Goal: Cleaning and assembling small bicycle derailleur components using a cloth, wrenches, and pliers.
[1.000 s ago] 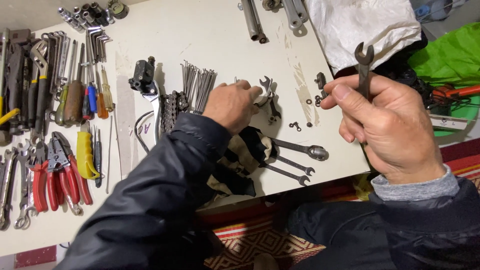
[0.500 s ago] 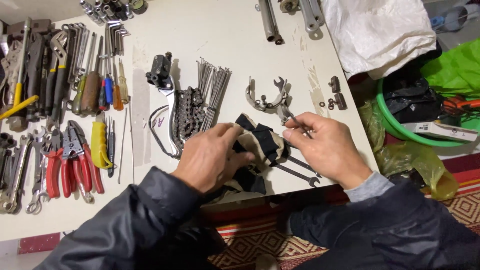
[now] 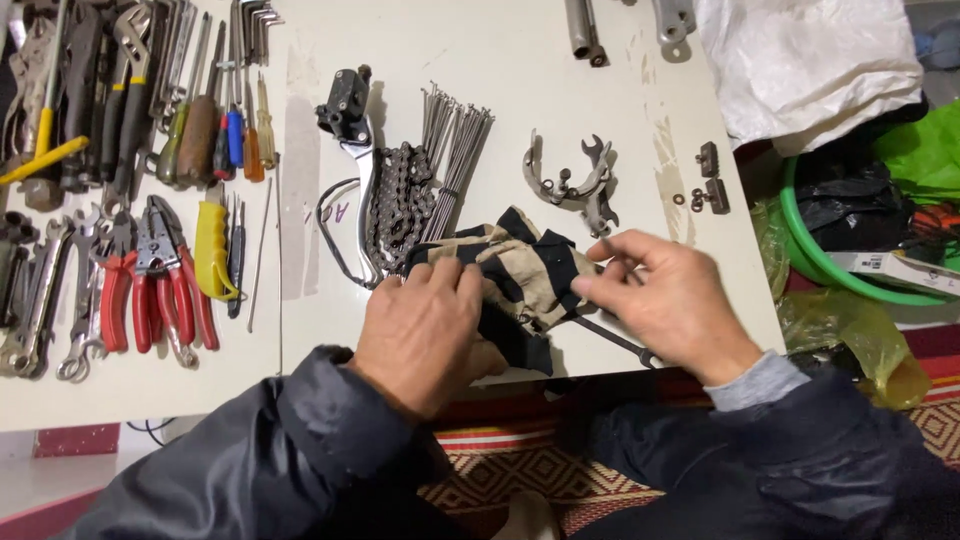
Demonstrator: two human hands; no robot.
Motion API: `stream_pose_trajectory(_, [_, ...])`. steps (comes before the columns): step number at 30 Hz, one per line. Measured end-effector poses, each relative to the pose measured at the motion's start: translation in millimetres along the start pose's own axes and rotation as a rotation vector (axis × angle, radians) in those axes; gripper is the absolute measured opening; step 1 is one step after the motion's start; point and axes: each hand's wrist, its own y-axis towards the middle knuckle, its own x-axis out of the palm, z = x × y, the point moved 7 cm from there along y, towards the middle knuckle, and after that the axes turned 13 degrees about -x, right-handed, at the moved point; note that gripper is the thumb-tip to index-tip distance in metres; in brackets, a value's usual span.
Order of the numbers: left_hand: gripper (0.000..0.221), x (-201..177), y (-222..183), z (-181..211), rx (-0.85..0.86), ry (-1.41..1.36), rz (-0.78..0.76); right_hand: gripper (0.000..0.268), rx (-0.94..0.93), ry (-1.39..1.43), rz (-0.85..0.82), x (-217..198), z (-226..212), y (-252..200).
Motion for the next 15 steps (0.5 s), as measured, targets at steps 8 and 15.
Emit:
stream_pose_trajectory(8, [0.036, 15, -27, 21, 0.196, -0.027, 0.257, 0.024, -0.307, -0.508, -0.119, 31, 11, 8])
stream_pose_trajectory(15, [0.030, 5, -11, -21, -0.040, -0.461, 0.102, 0.017, -0.148, -0.268, 0.025, 9, -9, 14])
